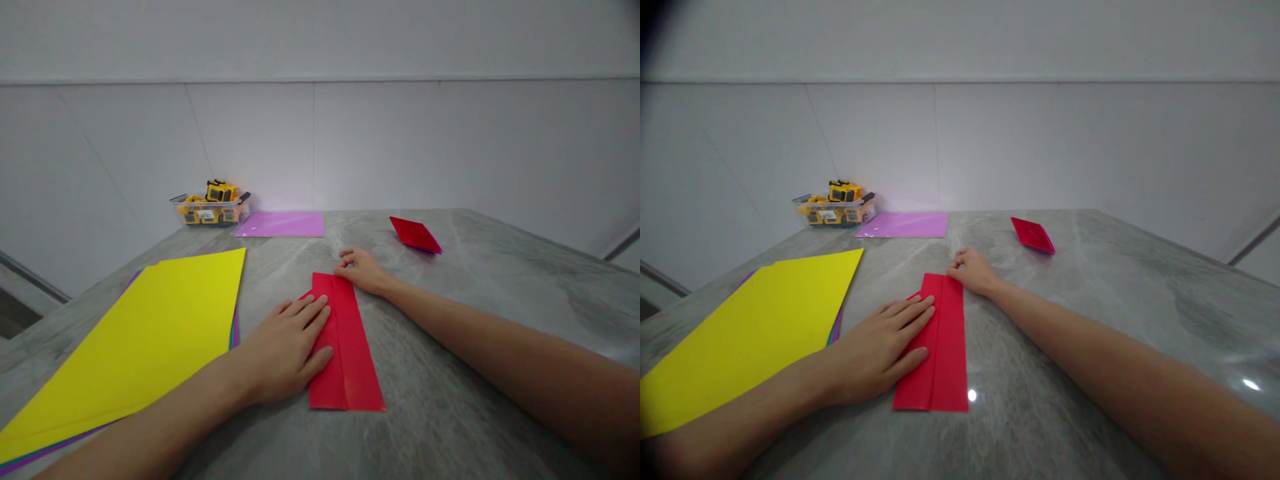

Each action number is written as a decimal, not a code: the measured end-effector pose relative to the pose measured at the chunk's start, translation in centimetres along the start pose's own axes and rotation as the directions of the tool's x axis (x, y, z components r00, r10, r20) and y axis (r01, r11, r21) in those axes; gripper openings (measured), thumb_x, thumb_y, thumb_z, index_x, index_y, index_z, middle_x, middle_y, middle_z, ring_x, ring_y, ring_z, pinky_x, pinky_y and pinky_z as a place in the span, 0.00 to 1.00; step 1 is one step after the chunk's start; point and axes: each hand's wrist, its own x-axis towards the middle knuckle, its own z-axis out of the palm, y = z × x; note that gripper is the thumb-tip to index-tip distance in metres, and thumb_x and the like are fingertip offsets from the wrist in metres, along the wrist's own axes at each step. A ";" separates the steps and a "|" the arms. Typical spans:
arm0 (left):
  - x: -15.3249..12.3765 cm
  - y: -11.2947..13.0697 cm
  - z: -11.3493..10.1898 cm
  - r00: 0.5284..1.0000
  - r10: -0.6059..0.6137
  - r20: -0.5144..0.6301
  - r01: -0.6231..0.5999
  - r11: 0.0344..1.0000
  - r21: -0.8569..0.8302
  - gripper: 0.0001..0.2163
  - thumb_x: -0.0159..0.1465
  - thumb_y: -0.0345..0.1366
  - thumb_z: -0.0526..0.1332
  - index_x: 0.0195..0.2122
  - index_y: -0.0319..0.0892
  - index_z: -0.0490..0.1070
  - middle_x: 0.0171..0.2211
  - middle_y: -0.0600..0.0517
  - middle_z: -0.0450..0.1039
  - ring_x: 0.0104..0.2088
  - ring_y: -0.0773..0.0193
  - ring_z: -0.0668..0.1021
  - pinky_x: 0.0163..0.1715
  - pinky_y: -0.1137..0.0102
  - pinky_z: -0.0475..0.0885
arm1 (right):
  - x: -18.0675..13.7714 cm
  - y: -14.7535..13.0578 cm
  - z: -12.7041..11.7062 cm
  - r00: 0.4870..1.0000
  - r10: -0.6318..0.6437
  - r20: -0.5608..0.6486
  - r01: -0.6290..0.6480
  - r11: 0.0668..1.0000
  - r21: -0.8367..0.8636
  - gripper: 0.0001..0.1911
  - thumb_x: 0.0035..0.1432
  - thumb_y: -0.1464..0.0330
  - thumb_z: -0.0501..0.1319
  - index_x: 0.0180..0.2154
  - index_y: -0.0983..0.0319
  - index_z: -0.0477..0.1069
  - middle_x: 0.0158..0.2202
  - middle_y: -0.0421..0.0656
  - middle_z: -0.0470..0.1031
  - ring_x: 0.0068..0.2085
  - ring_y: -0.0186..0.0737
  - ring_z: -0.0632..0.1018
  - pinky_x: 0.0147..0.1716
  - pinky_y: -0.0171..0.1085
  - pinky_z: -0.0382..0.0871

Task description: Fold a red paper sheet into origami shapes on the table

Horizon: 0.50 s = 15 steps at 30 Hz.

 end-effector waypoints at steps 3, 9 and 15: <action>0.0 0.6 0.1 0.998 -0.047 -0.051 0.047 0.999 -0.002 0.30 0.68 0.53 0.40 0.66 0.40 0.52 0.67 0.44 0.50 0.64 0.46 0.57 0.60 0.50 0.54 | -2.2 -0.6 -1.0 1.000 -0.021 0.005 0.021 0.999 0.038 0.06 0.51 0.68 0.63 0.25 0.63 0.77 0.43 0.47 0.72 0.48 0.43 0.73 0.52 0.42 0.61; -0.4 1.0 0.7 0.998 -0.061 -0.020 0.059 0.996 -0.064 0.37 0.65 0.59 0.39 0.68 0.40 0.40 0.69 0.44 0.39 0.67 0.46 0.46 0.62 0.49 0.47 | -7.5 -2.8 -2.0 0.989 -0.120 0.090 0.099 0.973 0.211 0.08 0.50 0.65 0.67 0.22 0.60 0.75 0.46 0.44 0.70 0.51 0.44 0.70 0.55 0.46 0.58; -0.6 0.4 0.8 0.998 -0.063 0.009 0.063 0.995 -0.081 0.39 0.63 0.61 0.44 0.68 0.44 0.34 0.69 0.45 0.34 0.67 0.45 0.41 0.63 0.48 0.44 | -10.2 -5.9 -2.3 0.878 -0.364 0.310 0.258 0.907 0.332 0.06 0.46 0.64 0.71 0.22 0.56 0.78 0.53 0.41 0.68 0.59 0.46 0.63 0.60 0.47 0.54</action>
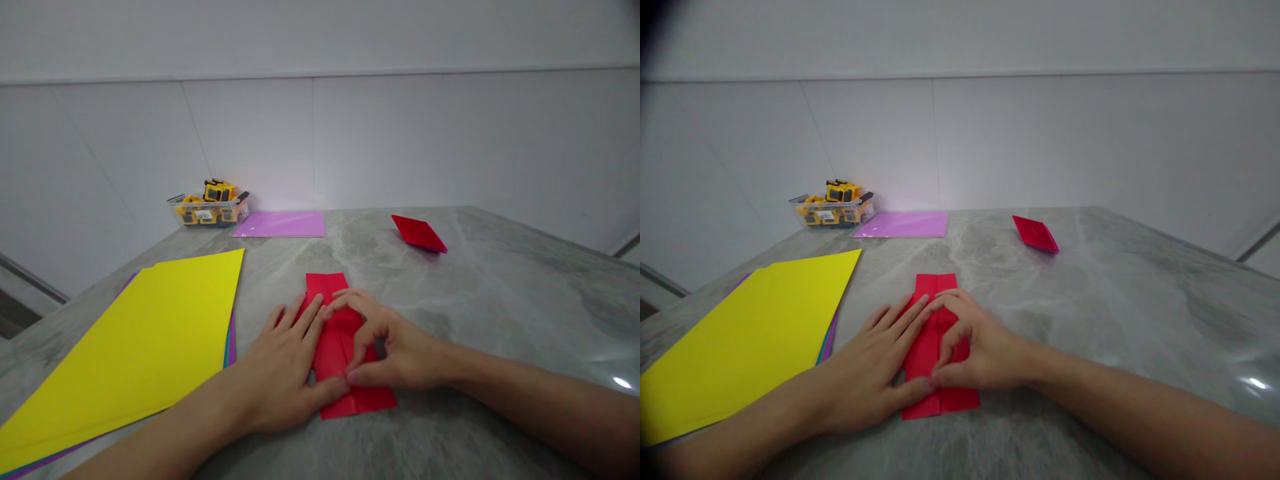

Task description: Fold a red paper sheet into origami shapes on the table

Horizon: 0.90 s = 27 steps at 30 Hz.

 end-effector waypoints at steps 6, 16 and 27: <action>-0.2 0.0 -0.1 1.000 0.007 0.014 -0.007 1.000 -0.001 0.39 0.63 0.60 0.44 0.68 0.40 0.36 0.68 0.44 0.33 0.67 0.44 0.39 0.63 0.48 0.42 | 0.2 -0.1 -0.1 0.987 0.117 0.113 -0.114 0.993 -0.033 0.06 0.44 0.64 0.72 0.21 0.56 0.78 0.63 0.37 0.57 0.66 0.52 0.52 0.64 0.51 0.42; 0.0 -0.1 -0.5 0.999 0.013 0.045 -0.013 1.000 0.006 0.42 0.61 0.64 0.44 0.68 0.41 0.33 0.68 0.45 0.30 0.67 0.44 0.39 0.63 0.47 0.41 | 0.6 1.0 -0.4 0.973 0.225 0.058 -0.216 0.967 -0.137 0.05 0.45 0.63 0.71 0.22 0.56 0.79 0.65 0.38 0.54 0.68 0.57 0.42 0.61 0.60 0.22; 0.1 -0.1 -0.4 0.999 0.024 0.038 -0.025 1.000 0.007 0.42 0.61 0.64 0.44 0.68 0.42 0.35 0.68 0.43 0.31 0.67 0.43 0.38 0.62 0.45 0.41 | 1.7 2.0 -0.4 0.945 0.326 -0.018 -0.324 0.930 -0.176 0.07 0.48 0.63 0.68 0.24 0.60 0.78 0.67 0.45 0.49 0.68 0.56 0.37 0.61 0.60 0.22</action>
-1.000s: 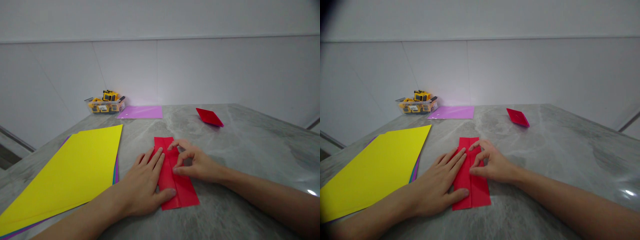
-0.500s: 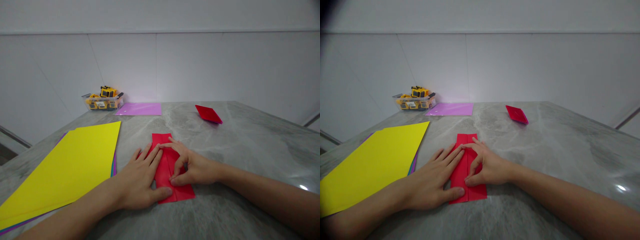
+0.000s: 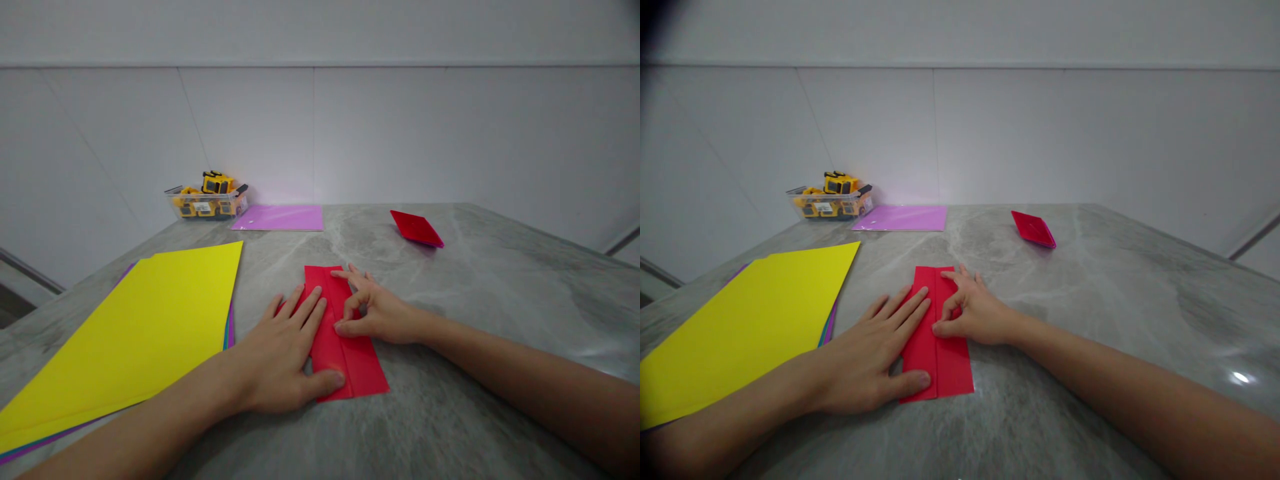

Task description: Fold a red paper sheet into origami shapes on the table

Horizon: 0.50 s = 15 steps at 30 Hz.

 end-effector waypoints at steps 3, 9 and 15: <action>0.0 0.2 -0.2 1.000 0.000 0.011 0.000 1.000 -0.004 0.41 0.61 0.63 0.44 0.68 0.43 0.36 0.68 0.43 0.31 0.66 0.42 0.38 0.62 0.45 0.41 | 0.7 0.2 -0.1 1.000 -0.005 -0.022 0.005 1.000 -0.006 0.07 0.48 0.64 0.68 0.24 0.60 0.78 0.67 0.46 0.50 0.68 0.56 0.38 0.60 0.60 0.22; 0.0 0.4 -0.6 0.999 -0.012 0.044 0.012 1.000 -0.008 0.42 0.61 0.64 0.43 0.68 0.42 0.34 0.68 0.42 0.29 0.66 0.42 0.38 0.62 0.44 0.40 | 1.8 0.4 -0.4 0.999 0.017 -0.038 -0.018 1.000 -0.026 0.08 0.48 0.64 0.68 0.24 0.61 0.77 0.67 0.47 0.50 0.68 0.59 0.40 0.61 0.60 0.23; 0.1 0.6 -0.8 0.997 -0.024 0.079 0.025 1.000 -0.011 0.44 0.60 0.66 0.41 0.68 0.41 0.32 0.68 0.42 0.27 0.66 0.43 0.36 0.62 0.45 0.38 | 2.3 0.5 -0.5 0.999 0.015 -0.030 -0.016 0.999 -0.043 0.09 0.48 0.63 0.68 0.25 0.63 0.77 0.67 0.50 0.51 0.68 0.58 0.40 0.61 0.59 0.23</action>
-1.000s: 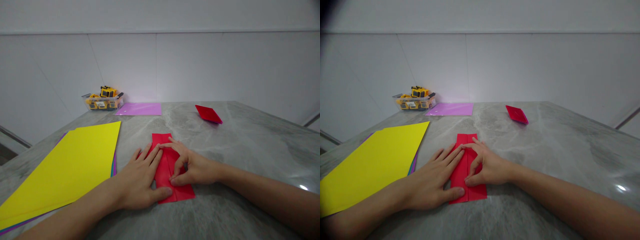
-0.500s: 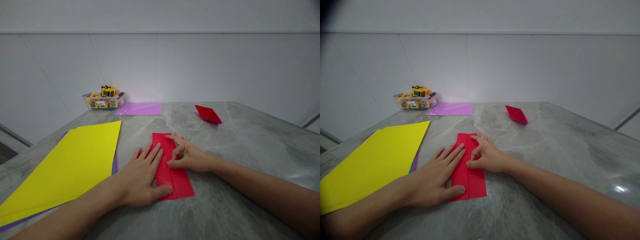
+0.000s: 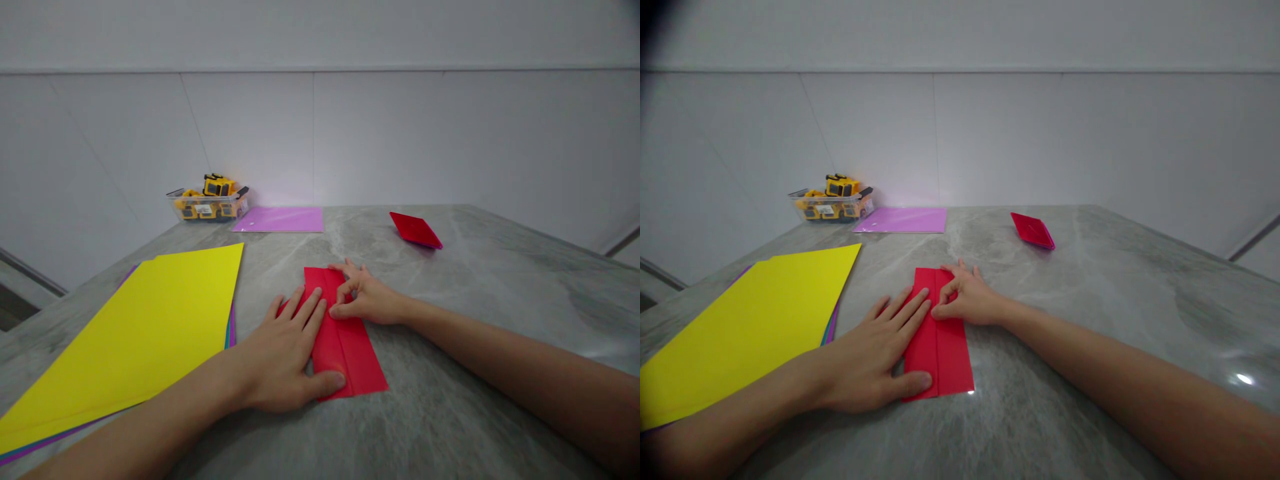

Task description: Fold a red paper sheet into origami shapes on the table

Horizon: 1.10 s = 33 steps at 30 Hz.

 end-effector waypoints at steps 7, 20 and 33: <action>0.0 -0.2 0.1 1.000 0.003 0.015 -0.003 1.000 -0.001 0.44 0.59 0.66 0.41 0.68 0.41 0.31 0.68 0.43 0.27 0.66 0.42 0.36 0.62 0.44 0.38 | 0.5 -0.3 -0.3 0.998 0.051 0.038 -0.051 0.999 0.013 0.06 0.47 0.64 0.68 0.26 0.61 0.78 0.68 0.48 0.48 0.68 0.57 0.37 0.59 0.61 0.19; 0.0 -0.1 0.1 1.000 0.000 0.009 0.000 1.000 0.016 0.45 0.60 0.66 0.41 0.67 0.38 0.28 0.68 0.42 0.26 0.66 0.42 0.35 0.62 0.44 0.38 | 2.9 1.1 -0.4 0.994 0.100 -0.035 -0.102 0.993 -0.056 0.10 0.50 0.61 0.67 0.30 0.61 0.79 0.67 0.49 0.49 0.67 0.63 0.35 0.57 0.67 0.22; 0.0 -0.1 -0.1 1.000 -0.008 0.022 0.008 1.000 0.012 0.44 0.60 0.66 0.42 0.68 0.40 0.30 0.68 0.44 0.26 0.66 0.43 0.35 0.63 0.45 0.38 | 7.3 3.0 -0.9 0.976 0.134 -0.171 -0.139 0.990 -0.014 0.09 0.47 0.61 0.67 0.29 0.59 0.79 0.64 0.47 0.57 0.66 0.69 0.41 0.56 0.70 0.25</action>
